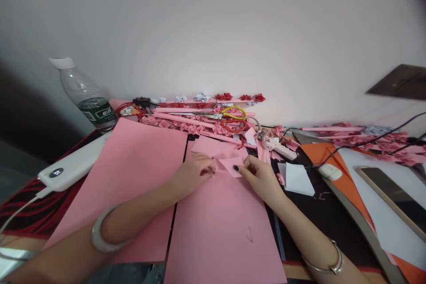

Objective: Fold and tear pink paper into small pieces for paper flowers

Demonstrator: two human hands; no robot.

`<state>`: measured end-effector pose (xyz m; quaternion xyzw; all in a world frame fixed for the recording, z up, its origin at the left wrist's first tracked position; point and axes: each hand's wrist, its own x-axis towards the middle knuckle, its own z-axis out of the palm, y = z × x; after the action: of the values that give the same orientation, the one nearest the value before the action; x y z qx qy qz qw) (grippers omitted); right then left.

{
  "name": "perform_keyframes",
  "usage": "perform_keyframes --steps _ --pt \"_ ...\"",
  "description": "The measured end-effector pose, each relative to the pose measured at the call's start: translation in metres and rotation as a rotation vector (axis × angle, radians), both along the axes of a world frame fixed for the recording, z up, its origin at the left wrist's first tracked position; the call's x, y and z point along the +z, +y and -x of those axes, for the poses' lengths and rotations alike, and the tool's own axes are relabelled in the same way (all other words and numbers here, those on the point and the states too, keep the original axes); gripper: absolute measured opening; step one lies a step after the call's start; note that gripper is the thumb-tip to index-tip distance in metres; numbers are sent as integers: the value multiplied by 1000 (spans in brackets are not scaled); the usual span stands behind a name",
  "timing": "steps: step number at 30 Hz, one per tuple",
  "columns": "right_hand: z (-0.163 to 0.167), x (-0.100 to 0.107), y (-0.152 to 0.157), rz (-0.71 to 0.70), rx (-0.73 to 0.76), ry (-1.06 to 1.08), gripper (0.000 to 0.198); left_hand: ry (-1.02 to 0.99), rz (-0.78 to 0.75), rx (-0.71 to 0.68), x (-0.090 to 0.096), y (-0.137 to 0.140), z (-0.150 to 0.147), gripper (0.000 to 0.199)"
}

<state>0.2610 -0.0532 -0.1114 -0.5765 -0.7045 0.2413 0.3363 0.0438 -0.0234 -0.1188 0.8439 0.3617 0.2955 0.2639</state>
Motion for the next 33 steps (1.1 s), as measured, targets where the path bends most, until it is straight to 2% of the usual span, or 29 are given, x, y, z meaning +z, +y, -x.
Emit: perform_keyframes --steps 7,14,23,33 --pt "-2 -1 1 -9 -13 29 26 -28 -23 -9 -1 -4 0 8" --pt "-1 -1 -1 35 47 13 18 -47 -82 1 -1 -6 0 9" --pt "-2 2 1 55 58 161 17 -16 -130 -5 2 -5 0 6" --pt "0 0 -1 102 108 58 13 -74 -92 -159 5 -6 -2 16"
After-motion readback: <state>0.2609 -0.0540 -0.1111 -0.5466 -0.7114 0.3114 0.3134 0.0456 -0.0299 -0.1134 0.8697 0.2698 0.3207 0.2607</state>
